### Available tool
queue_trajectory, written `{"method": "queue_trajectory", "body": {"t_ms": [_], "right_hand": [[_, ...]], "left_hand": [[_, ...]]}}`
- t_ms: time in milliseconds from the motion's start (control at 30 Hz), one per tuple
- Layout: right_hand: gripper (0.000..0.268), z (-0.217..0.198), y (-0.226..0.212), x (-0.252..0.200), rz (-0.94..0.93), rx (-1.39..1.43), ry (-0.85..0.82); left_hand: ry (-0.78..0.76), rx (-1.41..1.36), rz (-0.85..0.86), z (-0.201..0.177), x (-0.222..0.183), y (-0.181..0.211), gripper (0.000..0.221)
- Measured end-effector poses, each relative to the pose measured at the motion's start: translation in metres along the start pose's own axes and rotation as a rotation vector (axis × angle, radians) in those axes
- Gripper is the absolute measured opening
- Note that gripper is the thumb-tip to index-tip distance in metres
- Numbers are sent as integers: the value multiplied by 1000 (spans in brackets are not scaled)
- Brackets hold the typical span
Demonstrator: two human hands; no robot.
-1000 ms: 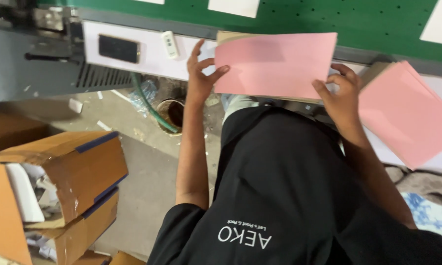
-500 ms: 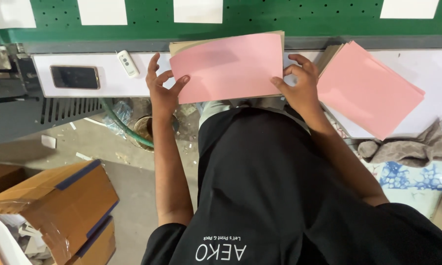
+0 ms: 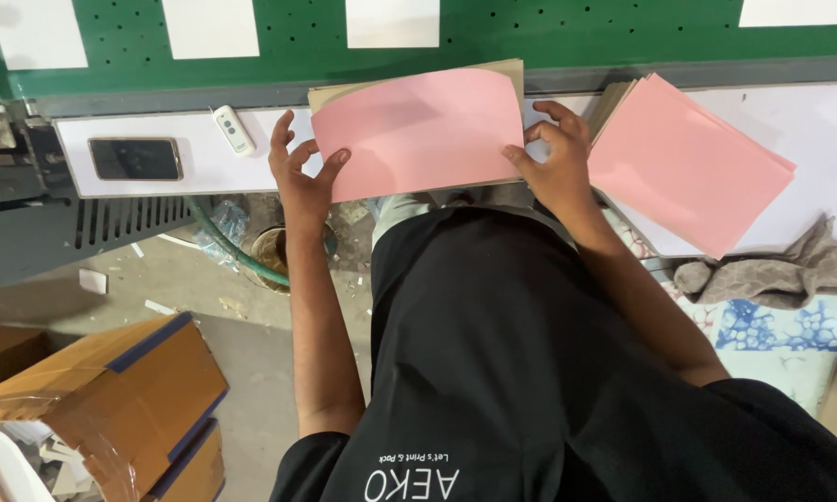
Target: The recorder is operating a paper printing or processing machine and manually sorting/collecting paper sheets.
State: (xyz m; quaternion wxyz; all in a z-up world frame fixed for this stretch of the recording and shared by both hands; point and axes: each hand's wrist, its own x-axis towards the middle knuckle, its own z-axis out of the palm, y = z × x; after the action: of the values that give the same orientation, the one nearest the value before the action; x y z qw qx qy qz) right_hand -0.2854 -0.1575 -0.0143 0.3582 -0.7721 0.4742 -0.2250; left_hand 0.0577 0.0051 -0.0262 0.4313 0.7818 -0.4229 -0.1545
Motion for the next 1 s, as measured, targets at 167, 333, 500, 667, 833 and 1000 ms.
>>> {"method": "queue_trajectory", "body": {"t_ms": [167, 333, 500, 667, 833, 1000], "right_hand": [[41, -6, -34, -4, -84, -203, 106], [94, 18, -65, 10, -277, -286, 189], [95, 60, -58, 37, -422, -226, -87], [109, 46, -43, 32, -227, -291, 125], [101, 21, -86, 20, -69, 82, 165], [73, -15, -90, 25, 27, 307, 459]], "left_hand": [[31, -55, -65, -3, 1, 34, 72], [182, 165, 179, 17, 0, 64, 98], [-267, 500, 427, 51, -6, 92, 55], [-44, 613, 301, 42, -7, 83, 71], [2, 667, 359, 43, -10, 77, 70], [26, 495, 400, 37, -12, 98, 73]]}}
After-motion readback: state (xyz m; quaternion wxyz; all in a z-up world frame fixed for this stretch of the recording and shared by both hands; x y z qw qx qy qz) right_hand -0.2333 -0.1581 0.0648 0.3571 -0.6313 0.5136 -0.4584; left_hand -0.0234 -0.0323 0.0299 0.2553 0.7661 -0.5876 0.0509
